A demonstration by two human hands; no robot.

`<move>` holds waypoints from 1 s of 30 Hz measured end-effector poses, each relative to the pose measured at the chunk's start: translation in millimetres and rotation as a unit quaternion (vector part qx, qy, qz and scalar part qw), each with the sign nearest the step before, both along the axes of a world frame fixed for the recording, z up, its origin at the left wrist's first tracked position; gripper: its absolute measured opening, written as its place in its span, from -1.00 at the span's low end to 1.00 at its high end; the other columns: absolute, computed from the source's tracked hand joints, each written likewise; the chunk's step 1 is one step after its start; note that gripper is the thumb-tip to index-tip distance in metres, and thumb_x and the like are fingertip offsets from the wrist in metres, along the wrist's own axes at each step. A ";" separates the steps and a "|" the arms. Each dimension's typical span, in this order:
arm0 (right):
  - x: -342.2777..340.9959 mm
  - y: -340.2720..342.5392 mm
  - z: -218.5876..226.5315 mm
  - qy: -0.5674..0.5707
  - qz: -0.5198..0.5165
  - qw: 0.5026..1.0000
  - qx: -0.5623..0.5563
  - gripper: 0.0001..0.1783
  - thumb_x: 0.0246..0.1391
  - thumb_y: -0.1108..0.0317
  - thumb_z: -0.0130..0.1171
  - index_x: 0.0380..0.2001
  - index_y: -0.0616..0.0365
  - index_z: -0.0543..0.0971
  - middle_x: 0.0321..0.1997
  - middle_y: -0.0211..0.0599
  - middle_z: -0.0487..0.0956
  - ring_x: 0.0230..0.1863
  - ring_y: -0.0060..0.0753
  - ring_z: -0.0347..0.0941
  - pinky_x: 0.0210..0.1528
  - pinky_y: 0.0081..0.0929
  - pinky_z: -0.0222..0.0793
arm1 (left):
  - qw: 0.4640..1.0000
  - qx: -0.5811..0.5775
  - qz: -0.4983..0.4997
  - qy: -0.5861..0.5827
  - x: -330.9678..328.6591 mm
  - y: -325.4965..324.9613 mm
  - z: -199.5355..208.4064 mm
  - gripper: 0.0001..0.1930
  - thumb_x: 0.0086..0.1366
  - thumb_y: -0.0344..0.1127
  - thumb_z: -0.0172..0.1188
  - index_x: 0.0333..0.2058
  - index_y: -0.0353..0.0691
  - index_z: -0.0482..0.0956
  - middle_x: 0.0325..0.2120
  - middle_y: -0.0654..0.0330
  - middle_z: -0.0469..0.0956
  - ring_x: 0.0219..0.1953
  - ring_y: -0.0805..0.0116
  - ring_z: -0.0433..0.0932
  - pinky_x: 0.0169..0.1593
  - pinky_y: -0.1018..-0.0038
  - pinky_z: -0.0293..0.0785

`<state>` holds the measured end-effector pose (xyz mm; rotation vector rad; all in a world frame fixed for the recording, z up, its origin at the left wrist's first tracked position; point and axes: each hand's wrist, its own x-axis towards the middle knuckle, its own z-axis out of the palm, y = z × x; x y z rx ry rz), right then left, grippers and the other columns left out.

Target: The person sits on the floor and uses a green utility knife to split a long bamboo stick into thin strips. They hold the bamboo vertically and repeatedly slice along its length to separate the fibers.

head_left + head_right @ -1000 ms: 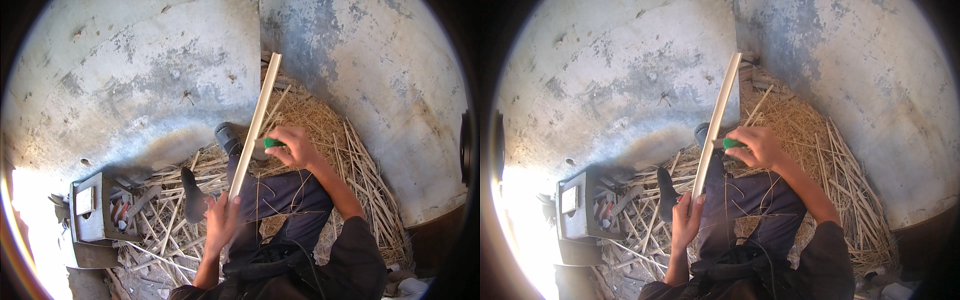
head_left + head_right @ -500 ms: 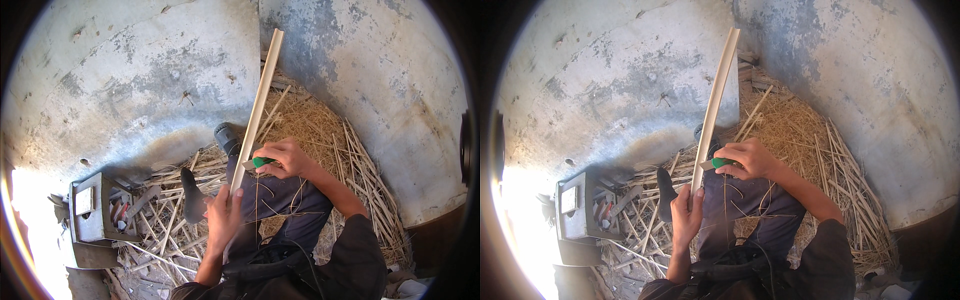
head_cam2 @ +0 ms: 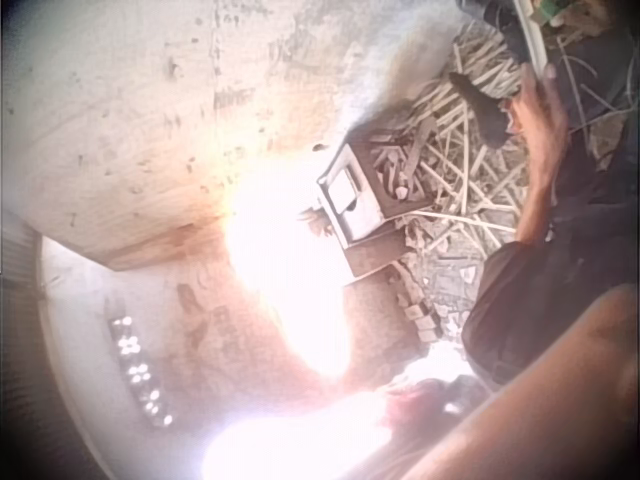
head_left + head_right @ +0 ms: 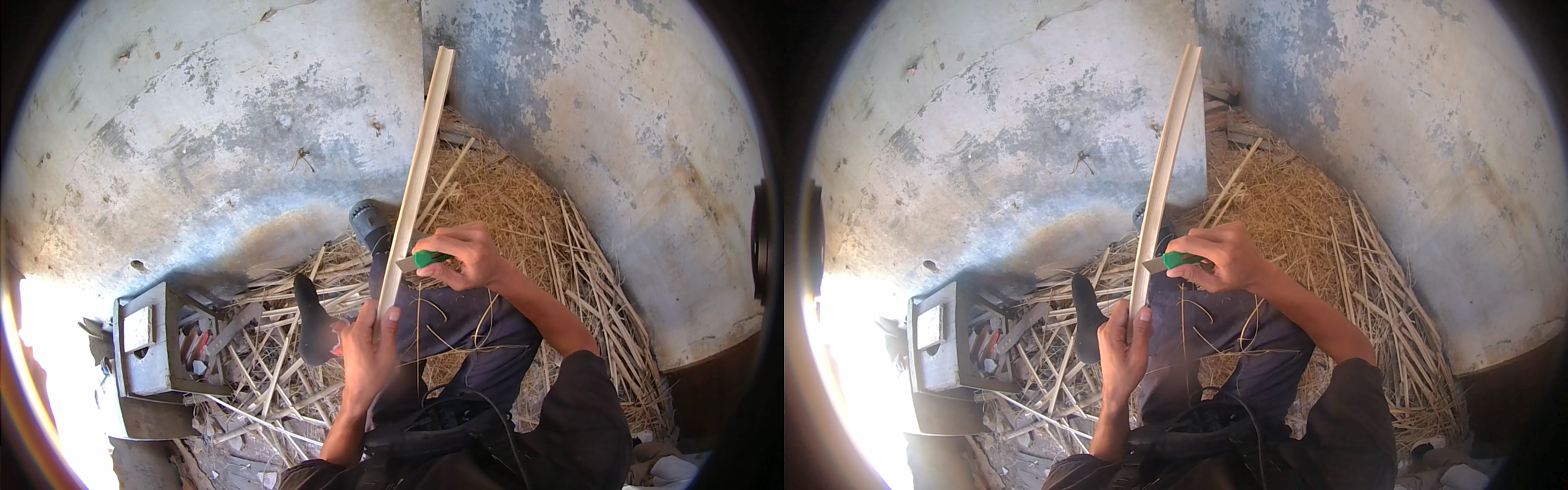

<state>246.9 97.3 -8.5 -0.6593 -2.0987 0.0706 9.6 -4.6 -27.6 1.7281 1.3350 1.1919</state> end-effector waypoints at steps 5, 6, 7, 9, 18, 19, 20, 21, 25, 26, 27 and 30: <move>0.5 -0.5 -0.9 -0.003 -0.009 1.000 -0.007 -0.65 0.11 0.06 0.53 -0.25 0.11 0.76 -0.51 -0.39 0.66 -0.58 -0.39 0.58 -0.52 -0.44 0.44 | 0.999 -0.040 -0.010 -0.006 -3.2 -0.8 -2.5 -0.65 0.59 -0.11 0.15 -0.29 -0.30 0.53 -0.66 0.13 0.54 -0.61 0.29 0.46 -0.12 0.30 0.37; 0.3 0.1 -1.1 0.000 -0.009 1.000 0.003 -0.67 0.12 0.05 0.52 -0.25 0.07 0.75 -0.51 -0.42 0.66 -0.61 -0.42 0.57 -0.55 -0.44 0.42 | 0.999 -0.041 -0.010 -0.007 -3.5 -0.6 -3.7 -0.65 0.59 -0.11 0.15 -0.29 -0.30 0.53 -0.66 0.13 0.53 -0.61 0.31 0.45 -0.12 0.31 0.37; -0.1 1.1 -1.0 0.003 -0.009 1.000 0.012 -0.69 0.13 0.05 0.51 -0.25 0.04 0.75 -0.51 -0.46 0.66 -0.63 -0.45 0.55 -0.58 -0.45 0.41 | 0.999 -0.042 -0.011 -0.008 -3.5 -0.6 -4.2 -0.65 0.59 -0.11 0.15 -0.29 -0.30 0.53 -0.67 0.14 0.53 -0.61 0.32 0.45 -0.13 0.32 0.37; -1.0 2.1 -1.1 0.005 -0.011 1.000 0.023 -0.70 0.13 0.05 0.51 -0.25 0.01 0.74 -0.52 -0.49 0.65 -0.65 -0.47 0.53 -0.60 -0.45 0.40 | 0.998 -0.050 -0.012 -0.021 -2.6 -1.1 -2.6 -0.64 0.59 -0.11 0.15 -0.30 -0.30 0.53 -0.66 0.15 0.54 -0.61 0.35 0.45 -0.15 0.34 0.37; 0.2 3.7 -5.4 0.011 -0.024 0.999 0.026 -0.70 0.09 0.08 0.53 -0.23 0.00 0.76 -0.52 -0.49 0.66 -0.62 -0.44 0.56 -0.58 -0.44 0.43 | 0.998 -0.040 -0.015 -0.043 -1.9 -1.5 -5.1 -0.63 0.60 -0.18 0.15 -0.40 -0.28 0.39 -0.60 0.32 0.43 -0.49 0.62 0.32 -0.44 0.52 0.29; 0.1 3.5 -5.0 0.011 -0.025 0.999 0.027 -0.70 0.09 0.08 0.53 -0.23 0.00 0.76 -0.51 -0.49 0.67 -0.62 -0.44 0.57 -0.57 -0.44 0.43 | 0.998 -0.043 -0.015 -0.046 -1.8 -1.7 -4.6 -0.63 0.60 -0.18 0.15 -0.39 -0.28 0.39 -0.60 0.32 0.44 -0.49 0.62 0.32 -0.44 0.51 0.29; 0.2 3.4 -4.5 0.009 -0.026 0.999 0.028 -0.70 0.08 0.08 0.54 -0.22 0.00 0.76 -0.51 -0.49 0.67 -0.62 -0.44 0.57 -0.57 -0.44 0.44 | 0.998 -0.043 -0.013 -0.047 -1.7 -1.8 -4.8 -0.64 0.60 -0.18 0.15 -0.39 -0.28 0.40 -0.60 0.32 0.44 -0.49 0.62 0.33 -0.43 0.51 0.29; 0.1 3.2 -4.5 0.009 -0.029 0.999 0.027 -0.70 0.08 0.07 0.54 -0.22 -0.01 0.76 -0.50 -0.48 0.68 -0.61 -0.43 0.57 -0.56 -0.44 0.45 | 0.998 -0.043 -0.012 -0.049 -1.7 -2.1 -5.4 -0.64 0.60 -0.18 0.14 -0.38 -0.28 0.41 -0.60 0.32 0.44 -0.48 0.62 0.33 -0.43 0.51 0.30; 1.9 3.5 -6.3 0.004 -0.035 0.999 0.020 -0.67 0.10 0.05 0.52 -0.20 0.01 0.77 -0.49 -0.45 0.69 -0.60 -0.45 0.59 -0.55 -0.45 0.46 | 0.998 -0.061 -0.008 -0.019 -3.8 -3.4 -3.6 -0.64 0.61 -0.11 0.12 -0.28 -0.32 0.51 -0.63 0.16 0.56 -0.57 0.36 0.50 -0.30 0.39 0.41; 2.5 4.3 -7.0 0.001 -0.033 0.999 0.018 -0.67 0.11 0.04 0.52 -0.19 0.02 0.77 -0.49 -0.44 0.70 -0.60 -0.47 0.59 -0.55 -0.46 0.46 | 0.998 -0.054 -0.010 -0.011 -5.1 -3.1 -4.6 -0.66 0.60 -0.14 0.14 -0.28 -0.32 0.51 -0.63 0.11 0.56 -0.57 0.29 0.51 -0.30 0.36 0.42; 3.7 5.5 -7.6 0.033 -0.045 0.998 -0.002 -0.66 0.15 0.04 0.49 -0.20 0.05 0.77 -0.48 -0.44 0.70 -0.59 -0.50 0.59 -0.55 -0.47 0.46 | 0.999 -0.048 -0.011 -0.003 -6.2 -2.5 -6.6 -0.68 0.59 -0.16 0.15 -0.28 -0.32 0.51 -0.63 0.07 0.56 -0.57 0.22 0.52 -0.31 0.33 0.43; 34.6 33.2 -16.8 0.167 -0.147 0.973 -0.066 -0.63 0.28 -0.01 0.36 -0.15 0.08 0.77 -0.48 -0.43 0.71 -0.59 -0.60 0.54 -0.57 -0.51 0.43 | 0.995 -0.070 -0.072 -0.010 -11.2 -21.3 -18.7 -0.74 0.54 -0.23 0.20 -0.29 -0.32 0.51 -0.61 -0.07 0.55 -0.56 -0.03 0.53 -0.35 0.22 0.44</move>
